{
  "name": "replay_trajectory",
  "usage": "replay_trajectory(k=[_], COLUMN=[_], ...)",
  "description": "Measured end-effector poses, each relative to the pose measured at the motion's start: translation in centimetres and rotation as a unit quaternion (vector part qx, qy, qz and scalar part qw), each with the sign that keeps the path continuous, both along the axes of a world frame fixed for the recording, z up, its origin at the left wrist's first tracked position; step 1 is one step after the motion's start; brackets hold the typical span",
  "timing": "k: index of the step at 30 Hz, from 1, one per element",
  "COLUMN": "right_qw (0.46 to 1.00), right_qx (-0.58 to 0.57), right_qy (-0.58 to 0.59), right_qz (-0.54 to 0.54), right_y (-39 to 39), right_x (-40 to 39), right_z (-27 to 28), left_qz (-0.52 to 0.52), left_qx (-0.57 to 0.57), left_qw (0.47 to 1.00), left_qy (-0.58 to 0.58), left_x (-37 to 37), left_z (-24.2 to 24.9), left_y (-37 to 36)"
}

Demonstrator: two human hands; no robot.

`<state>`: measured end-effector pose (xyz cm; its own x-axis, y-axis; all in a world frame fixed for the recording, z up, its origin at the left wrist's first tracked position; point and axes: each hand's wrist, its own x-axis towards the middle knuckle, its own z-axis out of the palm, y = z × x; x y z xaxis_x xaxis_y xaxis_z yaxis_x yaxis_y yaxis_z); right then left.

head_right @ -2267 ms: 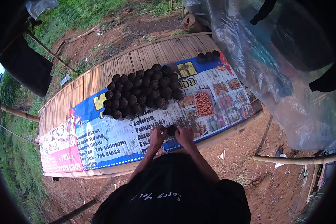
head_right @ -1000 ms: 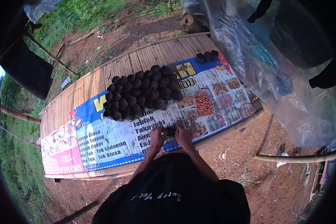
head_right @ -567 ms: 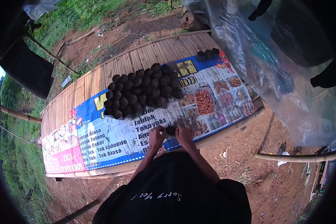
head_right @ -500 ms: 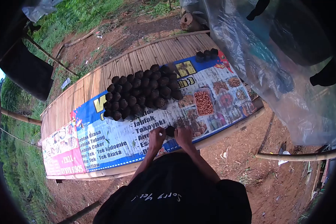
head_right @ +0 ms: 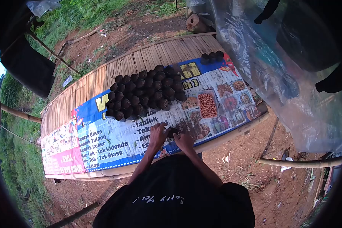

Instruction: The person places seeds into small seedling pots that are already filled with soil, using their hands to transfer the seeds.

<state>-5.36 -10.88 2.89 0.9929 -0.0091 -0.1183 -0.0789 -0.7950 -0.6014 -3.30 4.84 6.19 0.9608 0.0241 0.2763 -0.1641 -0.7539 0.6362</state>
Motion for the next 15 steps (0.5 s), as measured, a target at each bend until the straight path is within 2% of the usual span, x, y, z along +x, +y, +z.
replay_trajectory(k=[1,2,5,7,11,15], right_qw=[0.993,0.993,0.998,0.999,0.997,0.996], right_qx=[0.048,0.048,0.010,-0.008,-0.006,-0.019], right_qy=[0.108,0.106,0.058,-0.036,-0.074,-0.086], right_qz=[-0.019,-0.019,-0.014,-0.003,0.006,0.030], right_y=[0.2,0.2,0.2,0.0,-0.5,-0.6], right_x=[0.1,0.2,0.2,0.4,0.6,0.3], right_z=[0.7,0.5,-0.5,-0.3,1.0,-0.1], left_qz=[-0.033,-0.066,-0.072,-0.068,-0.040,-0.030], left_qx=[0.003,0.007,0.050,0.035,-0.037,-0.027], left_qw=[0.999,0.997,0.994,0.996,0.998,0.996], left_qy=[0.021,0.042,0.068,0.050,0.038,0.075], left_x=[0.6,1.0,1.8,1.2,-0.7,-1.5], left_z=[-0.6,-1.0,-2.4,-1.4,0.2,-2.1], left_y=[0.2,0.4,0.5,0.4,0.3,0.4])
